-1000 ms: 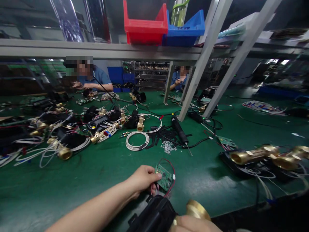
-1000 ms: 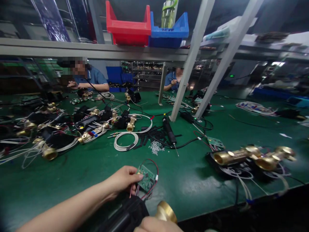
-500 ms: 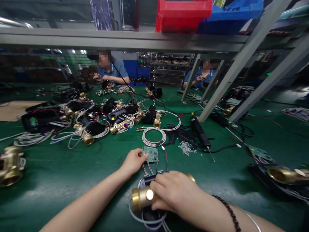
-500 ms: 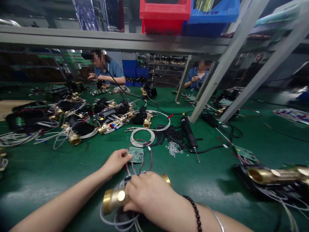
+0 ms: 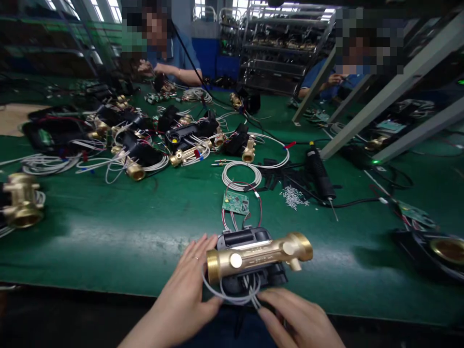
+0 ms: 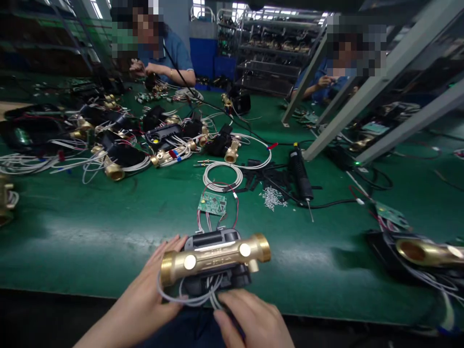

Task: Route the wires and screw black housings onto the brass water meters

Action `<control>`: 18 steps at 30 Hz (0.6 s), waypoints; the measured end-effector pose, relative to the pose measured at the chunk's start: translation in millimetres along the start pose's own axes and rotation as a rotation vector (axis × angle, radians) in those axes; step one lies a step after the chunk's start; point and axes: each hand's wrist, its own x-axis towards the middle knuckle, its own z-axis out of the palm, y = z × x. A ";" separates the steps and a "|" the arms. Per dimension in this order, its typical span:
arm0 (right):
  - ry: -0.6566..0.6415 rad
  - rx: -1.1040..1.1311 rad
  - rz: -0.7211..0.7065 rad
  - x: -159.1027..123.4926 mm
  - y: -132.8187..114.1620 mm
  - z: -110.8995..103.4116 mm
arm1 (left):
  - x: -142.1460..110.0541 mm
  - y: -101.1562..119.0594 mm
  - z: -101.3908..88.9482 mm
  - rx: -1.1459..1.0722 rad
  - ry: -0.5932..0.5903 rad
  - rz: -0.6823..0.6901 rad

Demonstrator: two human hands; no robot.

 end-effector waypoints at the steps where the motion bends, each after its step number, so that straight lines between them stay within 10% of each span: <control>1: -0.054 0.048 0.056 -1.6 -0.7 6.9 | -1.4 2.5 8.0 0.046 0.053 0.033; 6: -0.112 0.145 0.277 1.5 -6.9 19.9 | 7.7 6.3 27.1 0.093 0.113 0.032; 11: 0.068 0.056 0.287 10.5 -14.7 26.4 | 13.3 11.2 22.0 -0.024 0.137 -0.029; 18: -0.041 0.081 0.204 8.6 -12.4 27.5 | 13.2 14.8 18.9 -0.075 0.196 0.003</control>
